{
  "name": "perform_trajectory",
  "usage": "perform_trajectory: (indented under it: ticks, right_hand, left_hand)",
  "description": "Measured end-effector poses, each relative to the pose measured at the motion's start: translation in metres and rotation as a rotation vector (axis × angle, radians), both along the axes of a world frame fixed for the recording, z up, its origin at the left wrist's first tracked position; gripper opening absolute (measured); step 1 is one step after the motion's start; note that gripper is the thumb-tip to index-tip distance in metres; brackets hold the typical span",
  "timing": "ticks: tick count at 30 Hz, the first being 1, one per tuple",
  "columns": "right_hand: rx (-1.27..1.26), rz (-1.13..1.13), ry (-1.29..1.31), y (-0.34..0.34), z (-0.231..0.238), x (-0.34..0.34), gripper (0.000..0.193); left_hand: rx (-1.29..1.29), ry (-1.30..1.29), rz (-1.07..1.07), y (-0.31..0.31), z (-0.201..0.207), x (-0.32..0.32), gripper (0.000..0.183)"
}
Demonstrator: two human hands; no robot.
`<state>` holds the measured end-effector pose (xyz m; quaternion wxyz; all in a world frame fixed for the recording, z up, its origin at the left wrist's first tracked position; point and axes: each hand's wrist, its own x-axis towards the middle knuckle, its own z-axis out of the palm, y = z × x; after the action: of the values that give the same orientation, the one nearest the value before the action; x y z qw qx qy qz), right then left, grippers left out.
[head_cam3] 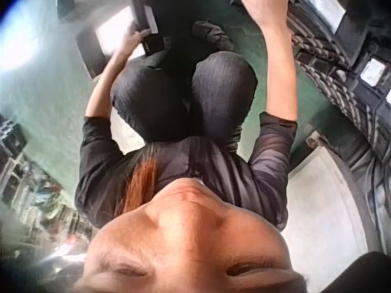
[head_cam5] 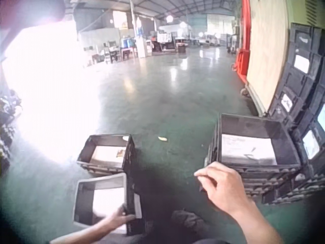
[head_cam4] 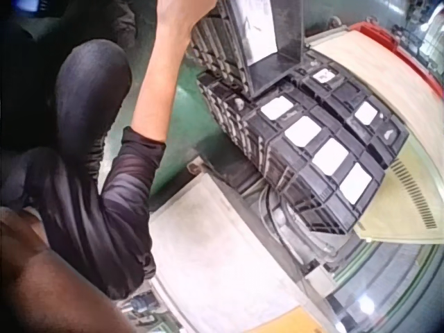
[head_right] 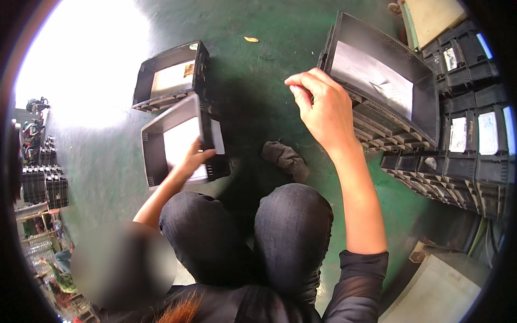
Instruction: The person wipes the inside of several plastic crates with a cloth and places a sheet of paper into each crate before stacking them.
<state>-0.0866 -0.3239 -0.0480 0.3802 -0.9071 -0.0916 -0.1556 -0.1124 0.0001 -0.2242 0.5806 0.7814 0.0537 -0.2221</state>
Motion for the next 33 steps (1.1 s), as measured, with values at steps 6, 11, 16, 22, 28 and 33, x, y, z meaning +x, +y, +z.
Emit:
perform_trajectory:
  ticks: [6, 11, 16, 22, 28, 33]
  right_hand:
    - [0.095, 0.374, 0.061, 0.055, -0.05, 0.035, 0.009]
    - [0.222, 0.608, 0.102, 0.145, -0.068, 0.047, 0.011]
    - [0.199, 0.498, 0.022, 0.186, -0.073, 0.051, 0.008]
    - [0.202, 0.545, -0.144, 0.17, -0.087, 0.052, 0.007]
    - [0.375, 0.709, -0.397, 0.146, -0.071, 0.041, 0.015]
    - [0.455, 0.455, -0.326, 0.091, -0.044, 0.039, 0.005]
  left_hand:
    - [-0.242, 0.082, 0.365, 0.029, 0.148, -0.014, 0.042]
    - [-0.179, 0.073, 0.536, 0.038, 0.16, -0.032, 0.04]
    - [-0.143, 0.027, 0.462, 0.022, 0.157, -0.029, 0.041]
    - [-0.124, -0.008, 0.457, 0.012, 0.149, -0.026, 0.035]
    - [-0.134, -0.007, 0.518, 0.017, 0.157, -0.022, 0.037]
    - [-0.078, 0.004, 0.473, 0.019, 0.155, -0.017, 0.04]
